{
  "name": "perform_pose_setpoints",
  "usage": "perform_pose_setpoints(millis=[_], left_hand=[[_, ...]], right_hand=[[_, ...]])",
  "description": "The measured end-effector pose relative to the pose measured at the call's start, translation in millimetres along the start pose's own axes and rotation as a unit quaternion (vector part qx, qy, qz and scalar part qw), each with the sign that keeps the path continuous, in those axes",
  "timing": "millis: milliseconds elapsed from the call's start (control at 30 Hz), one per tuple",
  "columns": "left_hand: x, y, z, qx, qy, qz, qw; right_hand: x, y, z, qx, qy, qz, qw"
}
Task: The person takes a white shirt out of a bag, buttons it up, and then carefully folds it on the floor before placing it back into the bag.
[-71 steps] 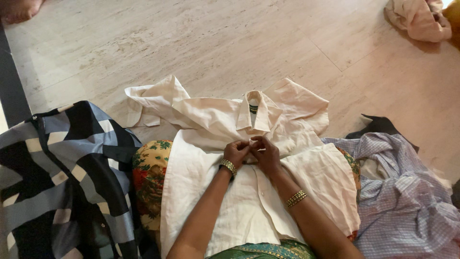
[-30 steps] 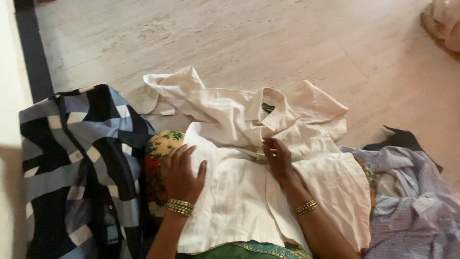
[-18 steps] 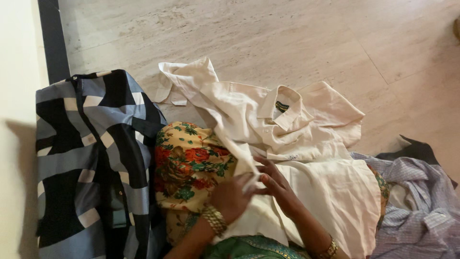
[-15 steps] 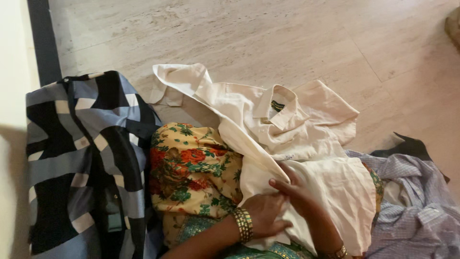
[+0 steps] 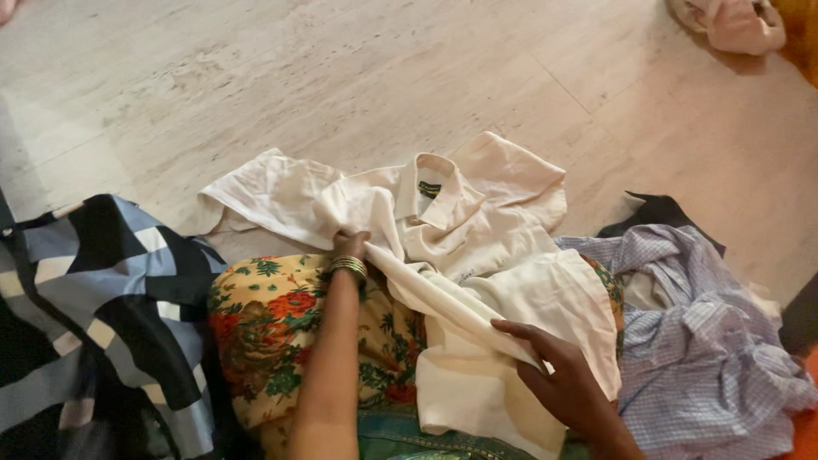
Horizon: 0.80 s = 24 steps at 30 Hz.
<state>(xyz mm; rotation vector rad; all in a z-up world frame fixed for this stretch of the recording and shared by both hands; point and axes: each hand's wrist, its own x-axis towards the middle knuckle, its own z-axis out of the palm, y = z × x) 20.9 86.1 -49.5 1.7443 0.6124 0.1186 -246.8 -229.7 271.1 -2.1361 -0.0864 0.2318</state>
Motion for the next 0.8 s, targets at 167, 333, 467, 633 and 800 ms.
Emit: perform_pose_setpoints(millis=[167, 333, 467, 633, 800], left_hand=[[-5.4, 130.9, -95.3, -0.429, 0.013, -0.129, 0.894], [-67.2, 255.3, -230.7, -0.448, 0.099, 0.054, 0.887], [-67.3, 264.7, -314.4, -0.313, 0.148, 0.095, 0.933], [-25.3, 272.2, -350.3, -0.029, 0.139, 0.064, 0.988], [64.3, 338.8, -311.5, 0.239, 0.059, 0.141, 0.959]], right_hand=[[13.3, -11.5, -3.3, -0.044, 0.029, 0.107, 0.993], [33.4, -0.8, 23.6, -0.043, 0.018, -0.122, 0.991], [44.8, 20.7, 15.9, 0.039, -0.047, -0.095, 0.994], [47.2, 60.7, -111.1, 0.087, 0.063, -0.011, 0.994], [155.4, 44.5, -237.7, -0.089, 0.178, 0.008, 0.98]])
